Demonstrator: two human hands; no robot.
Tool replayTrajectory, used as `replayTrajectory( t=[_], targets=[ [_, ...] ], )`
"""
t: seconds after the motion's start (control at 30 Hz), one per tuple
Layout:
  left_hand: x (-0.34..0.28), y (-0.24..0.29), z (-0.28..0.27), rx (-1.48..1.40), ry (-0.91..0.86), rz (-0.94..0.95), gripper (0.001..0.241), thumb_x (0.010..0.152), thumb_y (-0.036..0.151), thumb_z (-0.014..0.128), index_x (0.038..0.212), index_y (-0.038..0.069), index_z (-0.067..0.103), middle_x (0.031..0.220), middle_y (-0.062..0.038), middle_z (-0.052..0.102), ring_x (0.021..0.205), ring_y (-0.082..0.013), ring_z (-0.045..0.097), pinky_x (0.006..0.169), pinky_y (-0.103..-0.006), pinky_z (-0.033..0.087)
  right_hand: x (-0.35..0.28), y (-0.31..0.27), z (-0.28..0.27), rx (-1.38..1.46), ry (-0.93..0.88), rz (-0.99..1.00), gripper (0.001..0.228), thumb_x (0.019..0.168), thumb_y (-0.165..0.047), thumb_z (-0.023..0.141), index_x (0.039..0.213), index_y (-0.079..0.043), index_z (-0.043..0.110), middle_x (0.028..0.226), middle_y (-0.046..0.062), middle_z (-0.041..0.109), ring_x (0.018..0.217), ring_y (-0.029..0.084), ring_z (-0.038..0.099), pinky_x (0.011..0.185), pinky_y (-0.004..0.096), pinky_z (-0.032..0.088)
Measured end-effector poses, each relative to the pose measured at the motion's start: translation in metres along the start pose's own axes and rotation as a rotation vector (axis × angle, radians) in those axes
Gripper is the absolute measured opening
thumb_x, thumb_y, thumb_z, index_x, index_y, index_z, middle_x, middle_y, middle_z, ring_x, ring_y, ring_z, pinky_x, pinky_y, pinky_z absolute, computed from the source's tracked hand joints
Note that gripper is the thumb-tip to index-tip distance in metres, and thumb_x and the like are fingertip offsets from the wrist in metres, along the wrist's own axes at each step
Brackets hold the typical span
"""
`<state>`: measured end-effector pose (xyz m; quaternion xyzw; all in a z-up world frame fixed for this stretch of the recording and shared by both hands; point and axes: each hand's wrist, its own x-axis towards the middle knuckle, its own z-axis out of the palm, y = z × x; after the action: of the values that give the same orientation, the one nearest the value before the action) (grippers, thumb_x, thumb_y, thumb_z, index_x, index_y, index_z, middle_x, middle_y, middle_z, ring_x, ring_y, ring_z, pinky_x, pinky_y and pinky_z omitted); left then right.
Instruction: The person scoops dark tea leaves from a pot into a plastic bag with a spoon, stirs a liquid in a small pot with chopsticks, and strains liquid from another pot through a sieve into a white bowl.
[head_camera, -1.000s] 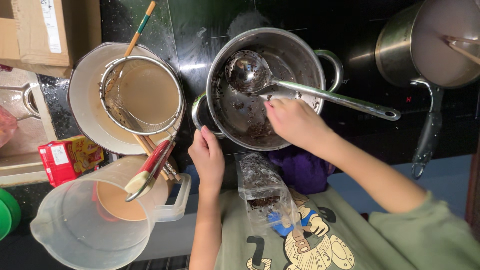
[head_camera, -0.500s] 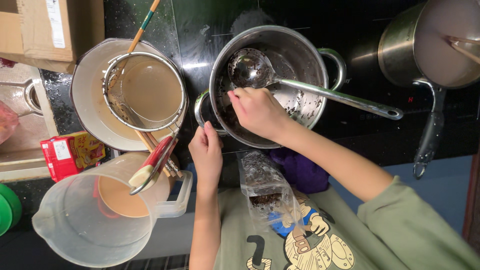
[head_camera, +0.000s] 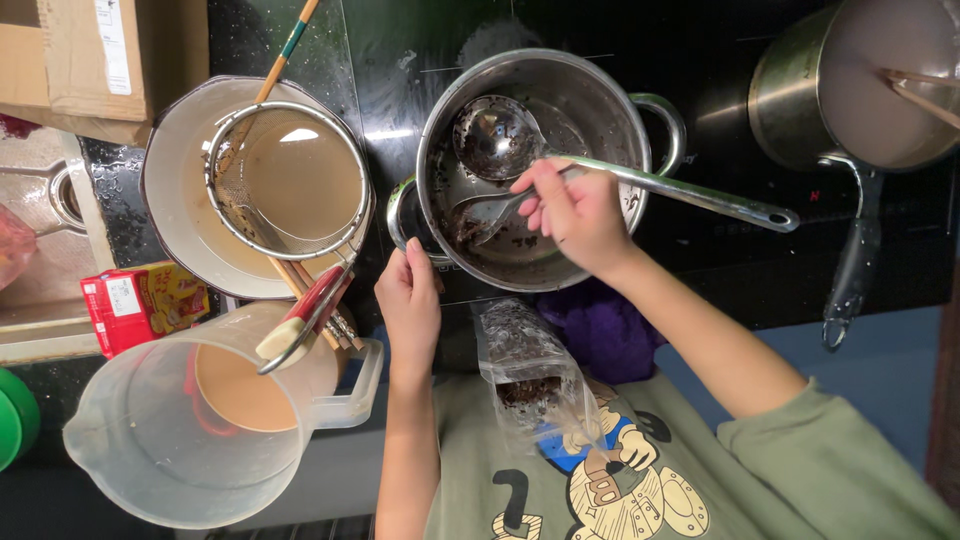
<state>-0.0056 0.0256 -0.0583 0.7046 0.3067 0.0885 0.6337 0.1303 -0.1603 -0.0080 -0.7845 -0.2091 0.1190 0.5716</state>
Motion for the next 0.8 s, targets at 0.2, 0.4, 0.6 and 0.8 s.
replayTrajectory(
  t=[0.2,0.4,0.6,0.8],
  targets=[
    [-0.007,0.0,0.001,-0.113,0.024,-0.039,0.045,0.111,0.029,0.05,0.073,0.006,0.044,0.062,0.004,0.041,0.055,-0.005,0.037,0.048,-0.0253,0.03,-0.017,0.0,-0.021,0.297,0.037,0.177,0.041,0.112,-0.025,0.046,0.099,0.006,0.068,0.077,0.012,0.069,0.059,0.01,0.064,0.051,0.021,0.049],
    [-0.031,-0.003,-0.002,-0.376,-0.006,-0.057,0.048,0.113,0.042,0.029,0.085,0.008,0.049,0.07,0.005,0.041,0.057,-0.0043,0.036,0.05,-0.0226,0.026,-0.045,-0.015,-0.045,0.333,0.183,0.246,0.042,0.113,-0.026,0.045,0.1,0.006,0.068,0.077,0.013,0.069,0.059,0.013,0.064,0.052,0.022,0.049],
    [-0.064,-0.007,-0.006,-0.171,0.0,-0.002,0.058,0.112,0.048,0.023,0.086,0.006,0.052,0.065,0.004,0.039,0.058,-0.0045,0.034,0.053,-0.0223,0.025,-0.091,-0.057,-0.073,0.348,0.263,0.148,0.038,0.115,-0.025,0.05,0.103,0.008,0.064,0.078,0.016,0.067,0.06,0.016,0.063,0.053,0.025,0.044],
    [-0.095,-0.014,-0.011,-0.216,-0.013,0.031,0.056,0.113,0.046,0.024,0.089,0.004,0.053,0.067,0.004,0.04,0.06,-0.0048,0.034,0.054,-0.0234,0.026,-0.164,-0.1,-0.075,0.297,0.227,0.041,0.044,0.119,-0.027,0.05,0.098,0.01,0.065,0.078,0.017,0.068,0.06,0.018,0.064,0.052,0.023,0.046]
  ],
)
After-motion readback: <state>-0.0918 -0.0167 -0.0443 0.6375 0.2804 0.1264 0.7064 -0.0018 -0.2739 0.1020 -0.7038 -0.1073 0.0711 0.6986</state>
